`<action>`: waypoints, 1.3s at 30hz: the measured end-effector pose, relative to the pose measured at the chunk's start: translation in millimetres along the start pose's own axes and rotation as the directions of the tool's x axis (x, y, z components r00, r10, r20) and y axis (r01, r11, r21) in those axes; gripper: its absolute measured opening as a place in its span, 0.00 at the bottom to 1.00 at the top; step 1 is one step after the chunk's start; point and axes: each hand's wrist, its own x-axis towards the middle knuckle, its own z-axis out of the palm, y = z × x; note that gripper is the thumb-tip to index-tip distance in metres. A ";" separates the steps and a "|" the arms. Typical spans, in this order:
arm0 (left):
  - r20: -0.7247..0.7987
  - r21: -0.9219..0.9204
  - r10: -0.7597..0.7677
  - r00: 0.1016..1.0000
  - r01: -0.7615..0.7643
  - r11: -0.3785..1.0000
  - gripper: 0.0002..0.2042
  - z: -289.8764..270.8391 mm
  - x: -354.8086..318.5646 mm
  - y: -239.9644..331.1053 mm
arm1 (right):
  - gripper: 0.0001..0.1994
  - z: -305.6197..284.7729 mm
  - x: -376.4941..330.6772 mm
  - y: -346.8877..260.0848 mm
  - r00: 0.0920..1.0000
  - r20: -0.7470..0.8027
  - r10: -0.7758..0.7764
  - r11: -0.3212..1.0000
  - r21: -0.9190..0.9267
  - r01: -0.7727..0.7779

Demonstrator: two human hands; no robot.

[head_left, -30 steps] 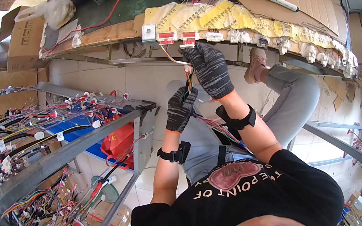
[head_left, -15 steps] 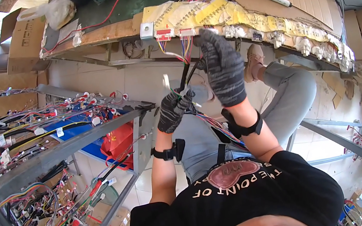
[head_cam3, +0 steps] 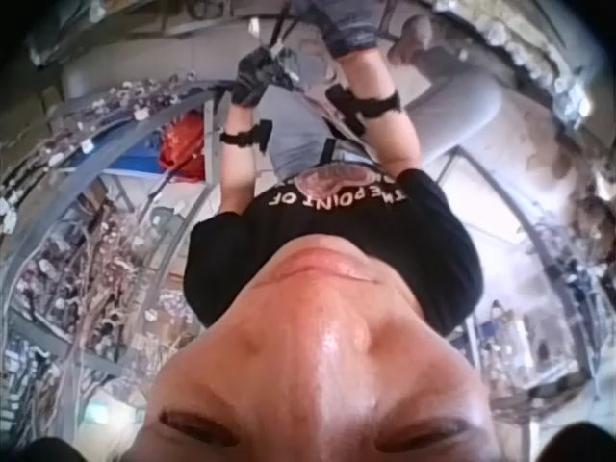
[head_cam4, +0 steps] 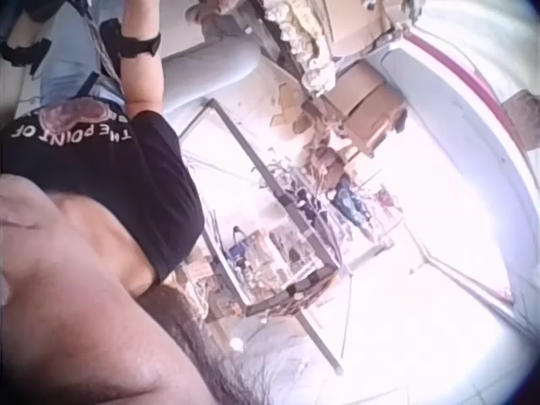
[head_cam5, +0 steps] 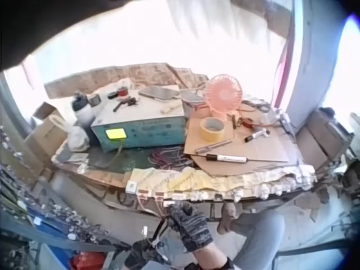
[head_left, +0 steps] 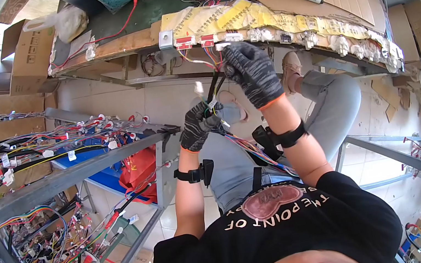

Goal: The recorder is connecting electrical wires to connectors on an assembly board in a factory.

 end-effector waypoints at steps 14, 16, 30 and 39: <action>-0.164 0.235 0.029 0.986 0.010 0.972 0.07 15.7 6.6 15.5 | 0.04 -17.1 8.9 13.3 0.899 -0.359 -0.252 0.939 -0.316 0.137; -0.148 0.206 0.011 0.989 0.020 0.978 0.07 15.5 8.0 16.5 | 0.05 -15.8 8.2 11.6 0.892 -0.393 -0.223 0.951 -0.289 0.110; -0.090 0.182 0.040 0.995 -0.023 0.983 0.06 17.5 18.0 4.7 | 0.15 -41.3 -5.8 1.2 0.898 -0.367 -0.241 0.832 -0.555 -0.004; 0.072 0.072 -0.011 0.997 0.006 0.997 0.06 28.1 21.5 2.3 | 0.14 -49.3 -20.8 27.7 0.971 -0.222 -0.084 0.975 -0.221 0.034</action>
